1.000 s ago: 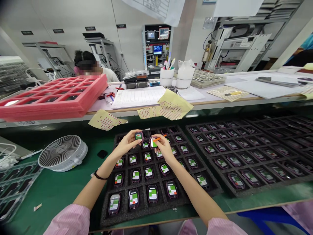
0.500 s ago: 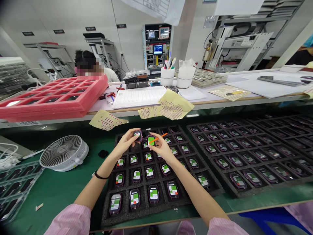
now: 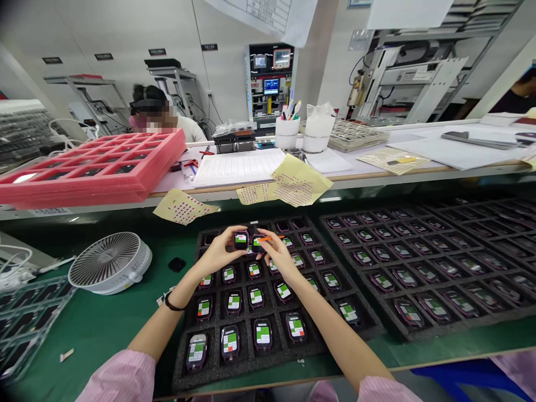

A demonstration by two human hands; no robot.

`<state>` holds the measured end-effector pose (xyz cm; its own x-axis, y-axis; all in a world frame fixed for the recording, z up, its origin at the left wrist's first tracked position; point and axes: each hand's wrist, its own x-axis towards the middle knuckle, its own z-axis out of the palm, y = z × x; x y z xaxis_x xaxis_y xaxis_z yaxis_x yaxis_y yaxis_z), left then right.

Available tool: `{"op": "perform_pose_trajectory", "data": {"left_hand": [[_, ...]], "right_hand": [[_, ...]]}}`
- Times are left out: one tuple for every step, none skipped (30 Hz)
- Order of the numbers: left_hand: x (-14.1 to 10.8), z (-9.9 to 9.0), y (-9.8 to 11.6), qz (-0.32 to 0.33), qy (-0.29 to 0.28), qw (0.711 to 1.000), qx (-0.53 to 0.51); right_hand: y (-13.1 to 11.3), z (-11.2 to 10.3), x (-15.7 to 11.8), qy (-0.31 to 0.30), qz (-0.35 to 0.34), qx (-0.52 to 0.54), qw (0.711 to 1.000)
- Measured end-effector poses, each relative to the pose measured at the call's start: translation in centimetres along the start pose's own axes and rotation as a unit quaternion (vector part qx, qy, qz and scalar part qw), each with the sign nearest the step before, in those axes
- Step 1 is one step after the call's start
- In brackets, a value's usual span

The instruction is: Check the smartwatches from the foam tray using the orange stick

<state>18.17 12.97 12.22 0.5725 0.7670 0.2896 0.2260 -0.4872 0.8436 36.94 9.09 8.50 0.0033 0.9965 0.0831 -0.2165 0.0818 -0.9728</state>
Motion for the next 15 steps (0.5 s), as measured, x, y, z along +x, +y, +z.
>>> {"op": "perform_pose_trajectory", "data": {"left_hand": [[-0.1, 0.2, 0.1, 0.028, -0.006, 0.998, 0.057], [-0.1, 0.3, 0.1, 0.055, -0.007, 0.992, 0.116], [-0.1, 0.5, 0.1, 0.078, -0.004, 0.982, 0.171], [-0.1, 0.7, 0.0, 0.097, 0.0, 0.971, 0.22], [-0.1, 0.8, -0.2, 0.109, 0.002, 0.959, 0.263], [-0.1, 0.9, -0.3, 0.117, -0.002, 0.947, 0.299], [-0.1, 1.0, -0.5, 0.123, -0.01, 0.937, 0.328], [-0.2, 1.1, -0.7, 0.127, -0.02, 0.928, 0.35], [-0.2, 1.1, -0.8, 0.132, -0.03, 0.921, 0.365], [-0.2, 1.1, -0.8, 0.137, -0.034, 0.916, 0.375], [-0.2, 1.1, -0.8, 0.143, -0.034, 0.914, 0.378], [-0.3, 1.1, -0.8, 0.151, -0.03, 0.915, 0.373], [-0.3, 1.1, -0.7, 0.158, -0.022, 0.919, 0.36], [-0.3, 1.1, -0.6, 0.164, -0.01, 0.926, 0.34], [-0.3, 1.1, -0.4, 0.169, 0.006, 0.934, 0.316]], "right_hand": [[0.1, 0.0, 0.0, -0.003, 0.0, -0.002, 1.0], [0.3, 0.1, 0.0, -0.007, -0.002, -0.003, 1.0], [0.5, 0.1, 0.0, -0.011, -0.005, -0.005, 1.0], [0.7, 0.2, 0.0, -0.014, -0.011, -0.01, 1.0], [0.9, 0.2, -0.1, -0.017, -0.018, -0.018, 1.0], [1.1, 0.3, -0.2, -0.019, -0.024, -0.03, 0.999], [1.4, 0.3, -0.3, -0.023, -0.028, -0.046, 0.998], [1.6, 0.3, -0.3, -0.028, -0.03, -0.062, 0.997], [1.8, 0.3, -0.4, -0.034, -0.029, -0.077, 0.996], [1.9, 0.2, -0.5, -0.041, -0.027, -0.086, 0.995], [1.9, 0.2, -0.5, -0.047, -0.025, -0.087, 0.995], [1.9, 0.2, -0.5, -0.05, -0.024, -0.08, 0.995], [1.7, 0.1, -0.5, -0.05, -0.025, -0.068, 0.996], [1.5, 0.1, -0.4, -0.048, -0.028, -0.052, 0.997], [1.2, 0.1, -0.5, -0.045, -0.031, -0.036, 0.998]]}}
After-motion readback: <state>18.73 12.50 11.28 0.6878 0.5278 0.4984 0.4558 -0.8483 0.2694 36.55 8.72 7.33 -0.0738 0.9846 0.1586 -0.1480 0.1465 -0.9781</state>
